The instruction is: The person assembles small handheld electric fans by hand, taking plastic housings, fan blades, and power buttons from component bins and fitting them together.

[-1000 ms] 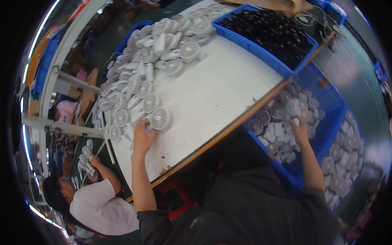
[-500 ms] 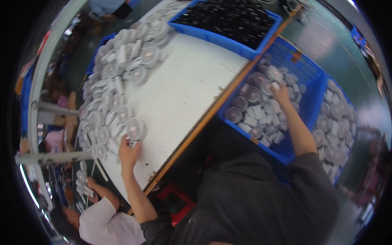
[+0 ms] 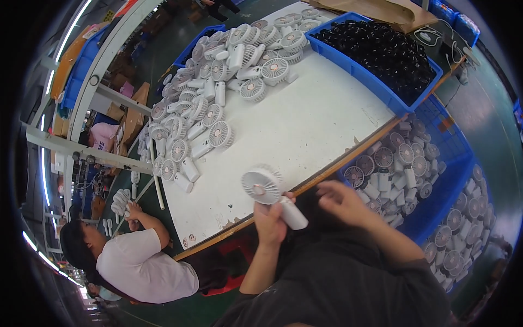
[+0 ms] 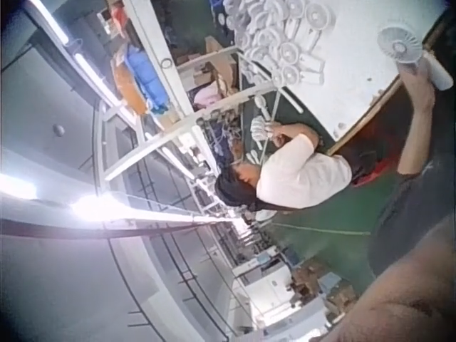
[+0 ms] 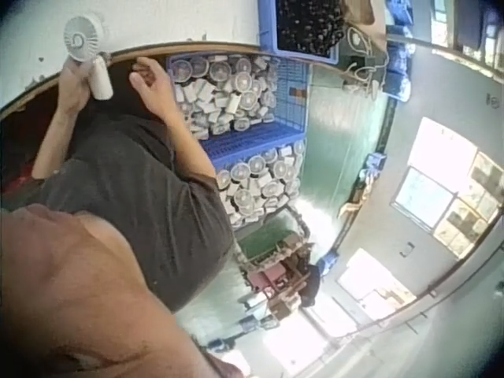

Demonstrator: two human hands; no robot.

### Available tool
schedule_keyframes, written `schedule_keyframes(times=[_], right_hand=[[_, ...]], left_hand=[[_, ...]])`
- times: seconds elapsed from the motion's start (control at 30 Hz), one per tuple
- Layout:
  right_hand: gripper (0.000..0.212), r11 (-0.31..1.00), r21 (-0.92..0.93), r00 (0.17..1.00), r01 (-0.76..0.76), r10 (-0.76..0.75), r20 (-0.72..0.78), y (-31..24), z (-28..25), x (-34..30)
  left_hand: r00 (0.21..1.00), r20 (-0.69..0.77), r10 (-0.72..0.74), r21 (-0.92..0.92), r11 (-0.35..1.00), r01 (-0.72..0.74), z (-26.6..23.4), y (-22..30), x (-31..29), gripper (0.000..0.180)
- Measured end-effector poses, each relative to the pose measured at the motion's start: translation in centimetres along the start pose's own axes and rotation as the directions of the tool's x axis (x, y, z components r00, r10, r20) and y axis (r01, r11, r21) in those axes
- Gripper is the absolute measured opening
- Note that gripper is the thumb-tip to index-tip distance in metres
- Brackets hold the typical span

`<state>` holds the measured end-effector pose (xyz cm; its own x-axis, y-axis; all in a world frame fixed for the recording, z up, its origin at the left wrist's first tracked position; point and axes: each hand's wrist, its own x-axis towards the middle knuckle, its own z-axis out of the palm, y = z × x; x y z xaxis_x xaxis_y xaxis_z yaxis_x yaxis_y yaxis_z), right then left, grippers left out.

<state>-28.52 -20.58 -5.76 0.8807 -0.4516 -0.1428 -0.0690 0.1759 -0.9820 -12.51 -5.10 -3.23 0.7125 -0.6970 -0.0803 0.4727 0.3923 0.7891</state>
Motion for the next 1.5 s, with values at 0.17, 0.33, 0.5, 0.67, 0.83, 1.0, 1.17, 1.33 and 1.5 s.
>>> schedule_keyframes(times=[0.17, 0.33, 0.5, 0.67, 0.83, 1.0, 1.17, 1.33, 1.5], right_hand=[[0.051, 0.98, -0.196, 0.991, 0.017, 0.01, 0.136, -1.7, 6.6, 0.3], [0.047, 0.965, -0.263, 0.983, -0.022, 0.069, 0.172, -1.3, 7.4, 0.2], [0.038, 0.648, -0.618, 0.894, 0.445, -0.282, 0.348, -3.4, 7.7, 0.8], [0.041, 0.537, -0.751, 0.911, 0.383, -0.086, 0.403, -9.3, 5.7, 3.2], [0.031, 0.361, -0.917, 0.981, 0.169, -0.149, 0.122, -15.8, -4.4, 9.5], [0.029, 0.215, -0.969, 0.833, -0.124, -0.509, -0.22, -14.6, -21.9, 18.1], [0.023, 0.31, -0.924, 0.913, -0.223, -0.265, -0.309, -13.3, -26.0, 20.9], [0.013, 0.383, -0.843, 0.903, -0.378, -0.048, -0.427, -16.0, -23.7, 21.3], [0.012, 0.405, -0.85, 0.914, -0.337, -0.074, -0.398, -14.6, -25.9, 22.8]], left_hand=[[0.996, 0.021, 0.091, -0.028, 0.996, -0.09, -0.5, -1.8, -0.6, 0.068], [0.987, -0.105, 0.121, 0.079, 0.99, -0.113, -0.7, 0.6, 0.3, 0.051], [0.818, 0.258, -0.514, -0.211, 0.796, 0.567, -2.9, 0.3, 2.5, 0.065], [0.829, 0.498, -0.255, -0.267, 0.865, 0.425, 1.6, 0.9, 0.7, 0.085], [0.878, 0.362, -0.313, -0.084, 0.927, 0.365, 0.4, 2.3, 0.5, 0.056], [0.888, 0.435, -0.146, -0.153, 0.96, 0.233, -0.1, 3.5, 0.6, 0.025], [0.91, 0.384, -0.158, -0.119, 0.968, 0.219, -1.2, 4.0, 0.5, 0.022], [0.95, 0.244, -0.193, -0.074, 0.973, 0.217, -1.8, 4.3, 0.3, 0.019], [0.964, 0.163, -0.209, 0.006, 0.978, 0.211, -1.8, 4.5, 0.5, 0.019]])
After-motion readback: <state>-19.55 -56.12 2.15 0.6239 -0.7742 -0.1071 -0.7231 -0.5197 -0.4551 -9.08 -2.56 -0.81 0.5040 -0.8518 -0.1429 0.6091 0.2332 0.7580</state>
